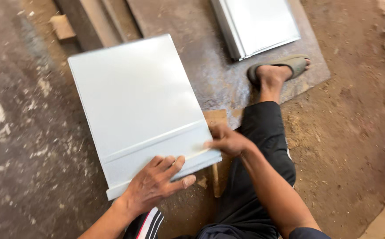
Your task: The person sits on the ground and folds sheet metal pieces by hand over a metal angle bar, hammering the edge with a wooden mallet to crease it. They press the fold flat, set the finished sheet on a growing stack, and take new sheets from a pile to repeat the process.
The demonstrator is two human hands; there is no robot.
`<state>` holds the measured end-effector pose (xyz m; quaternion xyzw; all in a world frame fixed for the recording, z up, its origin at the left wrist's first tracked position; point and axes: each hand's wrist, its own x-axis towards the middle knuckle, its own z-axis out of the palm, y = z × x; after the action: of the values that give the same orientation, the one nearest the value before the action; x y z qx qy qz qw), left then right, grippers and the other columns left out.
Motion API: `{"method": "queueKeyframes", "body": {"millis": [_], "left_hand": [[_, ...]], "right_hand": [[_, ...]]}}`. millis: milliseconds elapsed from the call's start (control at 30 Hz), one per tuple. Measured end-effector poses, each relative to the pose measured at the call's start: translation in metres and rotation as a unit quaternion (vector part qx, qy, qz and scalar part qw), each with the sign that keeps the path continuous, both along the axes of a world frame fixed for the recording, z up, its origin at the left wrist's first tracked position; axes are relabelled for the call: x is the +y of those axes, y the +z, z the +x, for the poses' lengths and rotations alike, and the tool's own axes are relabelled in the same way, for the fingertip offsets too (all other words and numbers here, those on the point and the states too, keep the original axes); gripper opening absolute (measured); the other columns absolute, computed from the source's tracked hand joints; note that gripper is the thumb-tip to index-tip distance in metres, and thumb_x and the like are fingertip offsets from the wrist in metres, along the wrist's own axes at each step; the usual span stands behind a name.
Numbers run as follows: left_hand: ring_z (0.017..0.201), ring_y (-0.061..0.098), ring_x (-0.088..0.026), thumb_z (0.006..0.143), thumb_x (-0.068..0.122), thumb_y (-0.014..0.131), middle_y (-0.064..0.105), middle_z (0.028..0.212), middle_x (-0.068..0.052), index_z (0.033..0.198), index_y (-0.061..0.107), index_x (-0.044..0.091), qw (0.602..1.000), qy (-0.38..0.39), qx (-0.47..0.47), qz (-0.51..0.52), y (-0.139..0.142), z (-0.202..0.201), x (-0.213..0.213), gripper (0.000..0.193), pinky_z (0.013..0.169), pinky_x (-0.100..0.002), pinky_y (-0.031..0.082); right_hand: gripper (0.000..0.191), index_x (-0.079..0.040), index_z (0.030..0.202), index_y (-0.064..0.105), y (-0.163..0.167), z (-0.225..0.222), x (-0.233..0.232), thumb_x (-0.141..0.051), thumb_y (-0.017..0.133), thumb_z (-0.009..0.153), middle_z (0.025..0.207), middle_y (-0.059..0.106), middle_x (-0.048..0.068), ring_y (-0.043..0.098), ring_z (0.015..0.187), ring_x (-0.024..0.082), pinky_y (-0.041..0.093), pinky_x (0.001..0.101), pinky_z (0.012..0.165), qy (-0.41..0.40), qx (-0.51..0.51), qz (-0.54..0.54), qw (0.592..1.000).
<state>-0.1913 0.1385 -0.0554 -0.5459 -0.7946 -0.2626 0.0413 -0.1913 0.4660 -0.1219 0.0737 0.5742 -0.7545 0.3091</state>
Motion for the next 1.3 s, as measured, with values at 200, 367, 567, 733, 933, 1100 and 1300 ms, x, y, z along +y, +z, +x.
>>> {"method": "queueKeyframes", "body": {"millis": [200, 367, 567, 733, 933, 1100, 1300], "left_hand": [[0.123, 0.053, -0.026, 0.094, 0.023, 0.069, 0.059, 0.136, -0.006, 0.134, 0.053, 0.031, 0.986, 0.077, 0.117, 0.086, 0.003, -0.015, 0.029, 0.045, 0.103, -0.045, 0.042], [0.13, 0.053, -0.033, 0.097, 0.006, 0.072, 0.06, 0.134, -0.013, 0.138, 0.051, 0.025, 0.934, 0.273, 0.129, 0.191, -0.028, -0.046, 0.054, 0.05, 0.109, -0.048, 0.042], [0.071, 0.07, -0.023, 0.088, 0.02, 0.076, 0.073, 0.076, -0.007, 0.117, 0.074, 0.013, 0.969, 0.244, -0.025, -0.031, -0.091, -0.056, 0.078, 0.03, 0.067, -0.04, 0.05], [0.072, 0.068, -0.017, 0.094, 0.019, 0.073, 0.075, 0.087, -0.006, 0.106, 0.074, 0.012, 0.961, 0.277, -0.027, 0.003, -0.114, -0.055, 0.079, 0.015, 0.067, -0.033, 0.049], [0.07, 0.068, -0.02, 0.087, 0.014, 0.073, 0.072, 0.079, -0.005, 0.109, 0.076, 0.012, 0.957, 0.288, -0.04, 0.01, -0.097, -0.056, 0.079, 0.022, 0.067, -0.037, 0.048], [0.071, 0.066, -0.019, 0.087, 0.012, 0.073, 0.071, 0.082, -0.005, 0.104, 0.075, 0.011, 0.958, 0.282, -0.046, 0.023, -0.087, -0.059, 0.079, 0.017, 0.068, -0.037, 0.046], [0.072, 0.064, -0.022, 0.085, 0.012, 0.073, 0.066, 0.076, -0.005, 0.102, 0.076, 0.01, 0.957, 0.284, -0.05, 0.026, -0.084, -0.06, 0.077, 0.018, 0.069, -0.039, 0.045]], "right_hand": [[0.05, 0.017, 0.126, 0.064, 0.063, 0.027, 0.009, -0.007, 0.078, 0.084, 0.108, 0.074, 0.02, 0.071, 0.092, 0.02, 0.059, 0.0327, 0.083, -0.161, 0.11, 0.036, 0.98], [0.026, 0.017, 0.106, 0.065, 0.058, -0.004, 0.062, -0.002, 0.071, 0.089, 0.095, 0.072, 0.024, 0.075, 0.079, 0.026, 0.065, 0.0376, 0.076, -0.343, 0.235, 0.023, 0.909], [0.027, 0.01, 0.092, 0.053, 0.033, -0.137, 0.145, 0.0, 0.075, 0.105, 0.078, 0.057, 0.016, 0.061, 0.061, 0.028, 0.05, 0.038, 0.047, -0.432, 0.332, 0.112, 0.831], [0.041, 0.012, 0.116, 0.053, 0.004, -0.2, 0.166, -0.015, 0.071, 0.092, 0.12, 0.058, 0.025, 0.063, 0.11, 0.031, 0.063, 0.0418, 0.083, -0.457, 0.094, 0.152, 0.871], [0.062, 0.019, 0.105, 0.063, -0.03, -0.214, 0.149, -0.036, 0.089, 0.092, 0.133, 0.049, 0.039, 0.047, 0.125, 0.049, 0.045, 0.0539, 0.102, -0.159, 0.329, 0.694, 0.621], [0.027, 0.004, 0.089, 0.072, -0.032, -0.237, 0.137, -0.023, 0.076, 0.093, 0.122, 0.062, 0.019, 0.057, 0.113, 0.04, 0.051, 0.0508, 0.09, -0.077, 0.295, 0.738, 0.601], [0.028, 0.003, 0.086, 0.073, -0.037, -0.258, 0.138, -0.023, 0.074, 0.096, 0.114, 0.063, 0.02, 0.059, 0.108, 0.041, 0.052, 0.0508, 0.087, -0.089, 0.282, 0.766, 0.572]]}}
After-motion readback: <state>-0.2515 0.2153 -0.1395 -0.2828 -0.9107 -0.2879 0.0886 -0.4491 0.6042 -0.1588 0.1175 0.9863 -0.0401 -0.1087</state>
